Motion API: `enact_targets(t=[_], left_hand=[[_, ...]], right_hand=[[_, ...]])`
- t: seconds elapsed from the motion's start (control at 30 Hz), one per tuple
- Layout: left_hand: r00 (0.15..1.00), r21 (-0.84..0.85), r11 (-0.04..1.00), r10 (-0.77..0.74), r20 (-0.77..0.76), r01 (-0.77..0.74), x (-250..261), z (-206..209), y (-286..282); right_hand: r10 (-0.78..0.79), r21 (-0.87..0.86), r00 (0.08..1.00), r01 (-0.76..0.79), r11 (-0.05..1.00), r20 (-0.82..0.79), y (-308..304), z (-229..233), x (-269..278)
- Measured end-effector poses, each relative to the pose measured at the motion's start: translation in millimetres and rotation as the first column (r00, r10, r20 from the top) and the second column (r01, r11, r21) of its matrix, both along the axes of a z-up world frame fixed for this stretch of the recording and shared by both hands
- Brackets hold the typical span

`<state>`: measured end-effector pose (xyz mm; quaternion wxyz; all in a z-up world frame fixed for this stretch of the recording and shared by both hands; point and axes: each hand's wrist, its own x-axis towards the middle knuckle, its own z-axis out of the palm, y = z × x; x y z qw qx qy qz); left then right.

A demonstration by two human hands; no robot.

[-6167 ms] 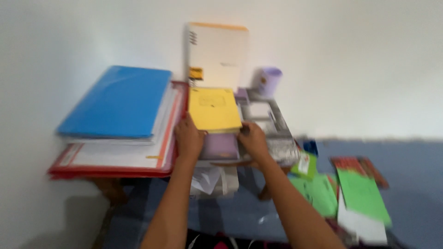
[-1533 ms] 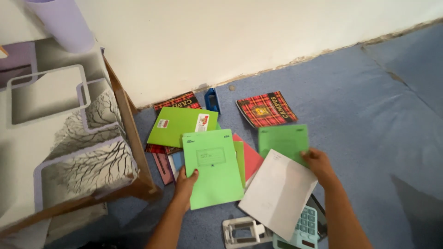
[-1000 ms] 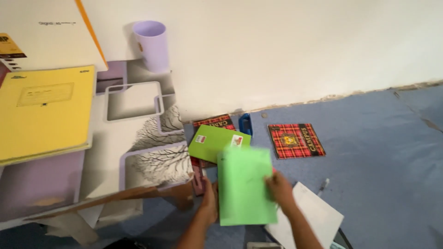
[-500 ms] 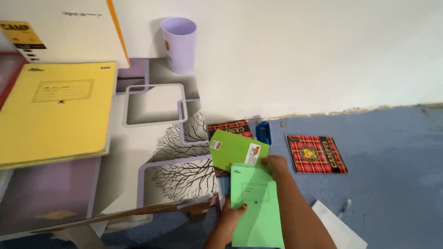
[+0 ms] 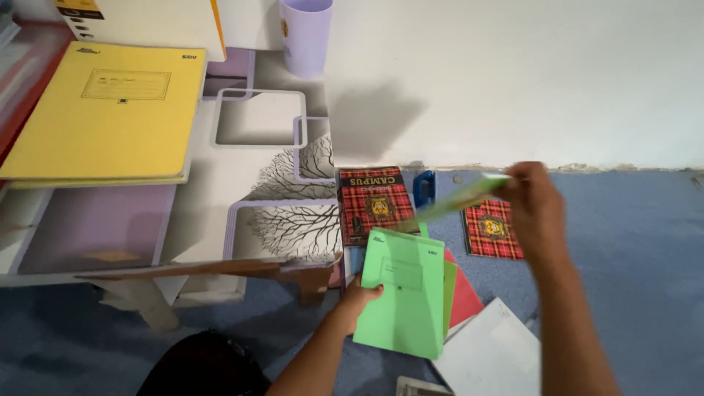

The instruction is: The person sits on the floor and organizes a pile of notebooks and stationery. They pick up items one by one, briefly flip through them, and place them into neat stacks on a small wooden table.

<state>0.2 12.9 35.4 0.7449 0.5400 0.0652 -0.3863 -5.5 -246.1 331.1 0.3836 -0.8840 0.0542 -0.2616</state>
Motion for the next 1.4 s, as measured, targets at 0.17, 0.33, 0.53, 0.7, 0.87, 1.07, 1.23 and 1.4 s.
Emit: enact_targets(t=[0.17,0.33,0.53,0.7,0.87,1.07,1.23,1.4], left_hand=[[0.995,-0.16,0.986,-0.034,0.092,0.049,-3,-1,6],[0.971,0.058,0.993,-0.117,0.21,0.107,10,27,29],[0.999,0.002,1.0,-0.011,0.039,0.011,-16,30,12],[0.992,-0.015,0.995,0.095,0.084,-0.095,-17,-2,-1],[0.984,0.084,0.991,0.087,0.154,-0.101,-6,-25,-2],[1.0,0.026,1.0,0.004,-0.027,-0.003,-5,-28,13],[0.999,-0.05,0.999,-0.003,-0.032,0.001,-15,-24,20],[0.998,0.018,1.0,0.013,-0.055,-0.012,-24,-9,12]], right_hand=[[-0.051,0.198,0.996,0.036,0.979,0.074,-78,-15,-72],[-0.318,0.087,0.811,0.409,0.908,-0.492,-186,-88,-150],[-0.486,-0.469,0.681,0.231,0.852,-0.548,-192,-236,-82],[0.06,0.38,0.834,0.185,0.906,-0.548,-106,-333,44],[0.014,0.612,0.771,0.495,0.617,-0.637,-71,-350,83],[-0.202,0.418,0.818,0.467,0.779,-0.538,-90,-320,20],[-0.422,0.369,0.795,0.585,0.722,-0.435,-153,-235,-90],[-0.363,0.423,0.909,0.417,0.804,-0.207,-166,-90,-156]])
